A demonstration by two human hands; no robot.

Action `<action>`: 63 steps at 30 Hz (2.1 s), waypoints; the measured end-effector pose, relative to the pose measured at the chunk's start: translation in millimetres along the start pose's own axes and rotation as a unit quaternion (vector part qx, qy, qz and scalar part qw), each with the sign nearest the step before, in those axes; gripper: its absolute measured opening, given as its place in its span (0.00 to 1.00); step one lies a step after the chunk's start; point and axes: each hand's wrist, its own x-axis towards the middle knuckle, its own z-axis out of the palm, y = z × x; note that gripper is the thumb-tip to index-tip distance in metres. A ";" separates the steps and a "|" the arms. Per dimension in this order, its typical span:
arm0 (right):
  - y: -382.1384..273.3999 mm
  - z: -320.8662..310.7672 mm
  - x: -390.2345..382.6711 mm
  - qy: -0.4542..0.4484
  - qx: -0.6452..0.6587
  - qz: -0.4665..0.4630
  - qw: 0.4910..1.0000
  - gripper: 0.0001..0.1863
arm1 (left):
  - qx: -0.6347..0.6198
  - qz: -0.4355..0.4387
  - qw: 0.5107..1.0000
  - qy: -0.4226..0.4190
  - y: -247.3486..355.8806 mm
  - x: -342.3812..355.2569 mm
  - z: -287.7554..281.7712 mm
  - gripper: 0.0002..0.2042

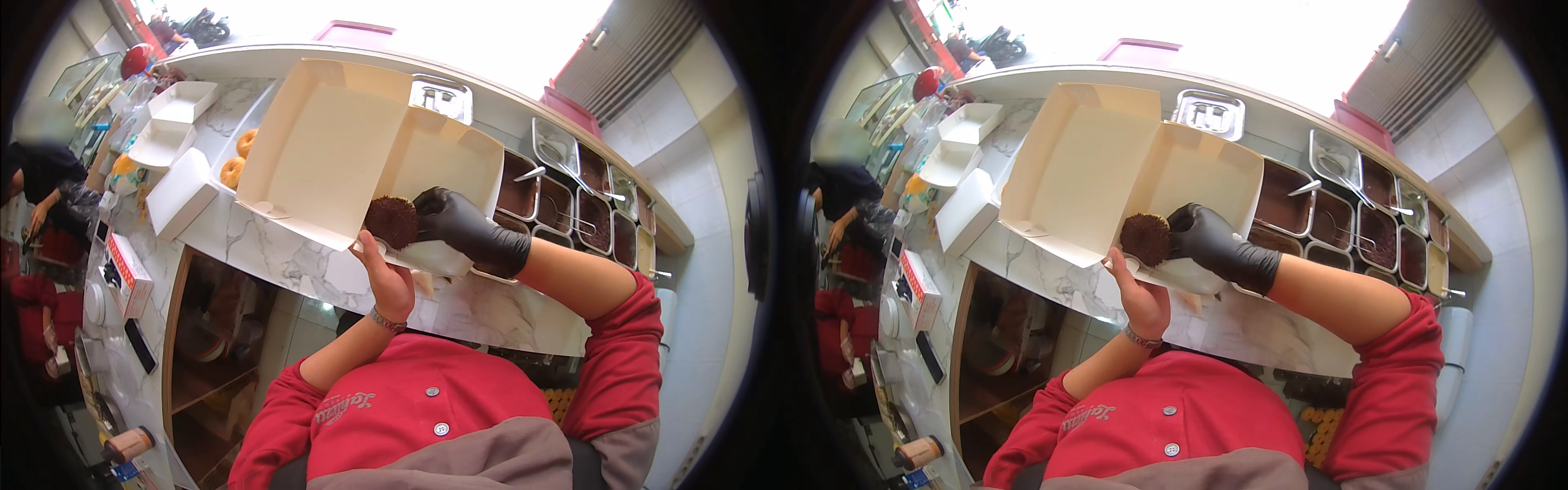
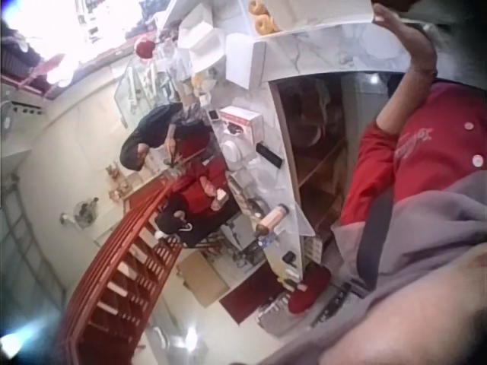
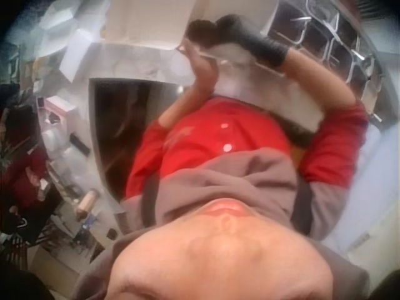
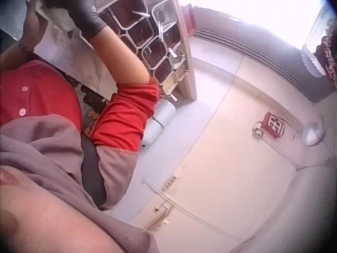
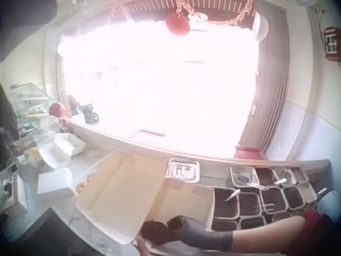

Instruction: The person, wearing black gloves, picks up plain donuts from a tray, dips them into various glazes and toppings such as chocolate, white icing, and sprinkles, and places the finished donuts into a white cardboard box.

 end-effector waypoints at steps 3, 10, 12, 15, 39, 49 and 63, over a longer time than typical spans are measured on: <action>-8.6 22.4 18.4 -0.056 -0.157 -0.069 0.984 0.21 | 0.002 0.031 0.999 0.022 19.5 7.5 -10.8 0.21; -65.4 63.2 39.8 -0.081 -0.381 -0.239 0.890 0.25 | -0.037 0.072 0.994 0.073 84.9 24.3 -39.0 0.17; -98.5 65.0 49.4 -0.092 -0.307 -0.302 0.898 0.25 | -0.059 0.101 0.987 0.108 109.5 29.4 -48.9 0.15; -150.3 36.5 61.5 -0.120 -0.121 -0.373 0.912 0.24 | 0.008 0.151 0.980 0.132 161.6 28.5 -69.1 0.18; -64.0 86.0 281.6 -0.154 -0.445 -0.125 0.873 0.34 | 0.123 0.199 0.924 0.303 340.1 32.7 -150.4 0.23; -72.4 191.2 272.9 -0.108 -0.281 -0.279 0.912 0.22 | 0.096 0.179 0.941 0.270 328.2 54.5 -147.7 0.22; -45.9 39.3 115.1 0.187 -0.411 -0.577 0.680 0.30 | 0.112 0.135 0.966 0.191 262.9 76.2 -103.7 0.22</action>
